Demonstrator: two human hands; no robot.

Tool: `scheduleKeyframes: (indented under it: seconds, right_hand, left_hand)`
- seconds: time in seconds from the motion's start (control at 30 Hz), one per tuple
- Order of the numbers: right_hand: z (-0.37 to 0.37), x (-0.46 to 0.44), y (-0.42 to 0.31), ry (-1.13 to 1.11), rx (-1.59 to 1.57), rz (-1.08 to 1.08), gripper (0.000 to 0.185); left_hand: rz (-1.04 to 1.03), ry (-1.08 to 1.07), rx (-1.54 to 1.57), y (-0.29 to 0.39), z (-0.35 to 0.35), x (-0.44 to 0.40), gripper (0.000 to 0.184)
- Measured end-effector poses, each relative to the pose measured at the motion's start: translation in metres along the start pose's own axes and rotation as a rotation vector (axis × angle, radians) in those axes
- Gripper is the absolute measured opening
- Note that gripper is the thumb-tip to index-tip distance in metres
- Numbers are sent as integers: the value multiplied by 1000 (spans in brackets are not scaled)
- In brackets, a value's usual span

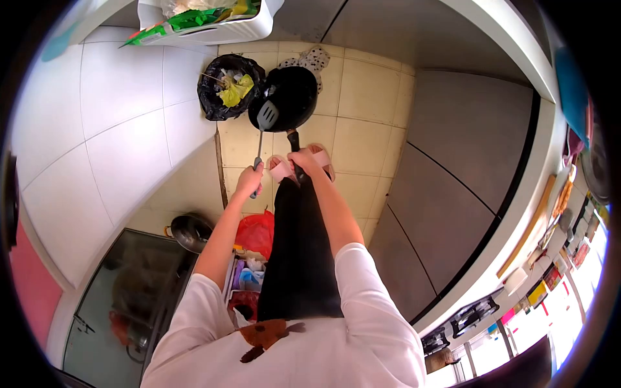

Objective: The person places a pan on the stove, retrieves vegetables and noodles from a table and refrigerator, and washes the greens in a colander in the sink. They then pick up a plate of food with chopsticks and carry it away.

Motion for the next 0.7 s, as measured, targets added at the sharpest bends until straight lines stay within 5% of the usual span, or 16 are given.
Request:
scheduleKeyframes:
  seconds: [0.27,0.47,0.7]
  right_hand:
    - [38,-84,3,-106,-149,10,14]
    - [32,-139,51,38,108,-167,21]
    - [15,-200,88,108,79,-98,26]
  left_hand:
    - [-112,1,330,-2,-22,-90,37]
    - [-67,-76,419,-10,-33,-134,38]
    - [-34,-211,464,-17,-44,-152,36]
Point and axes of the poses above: each hand's wrist, its own x-axis away from the middle knuckle, its own z-axis out of the back of the hand, y = z × x, the point moved 6 cm from there along -x, towards the middle knuckle, and after that the axes turned 1 degree about -z, right-handed, at the moved point
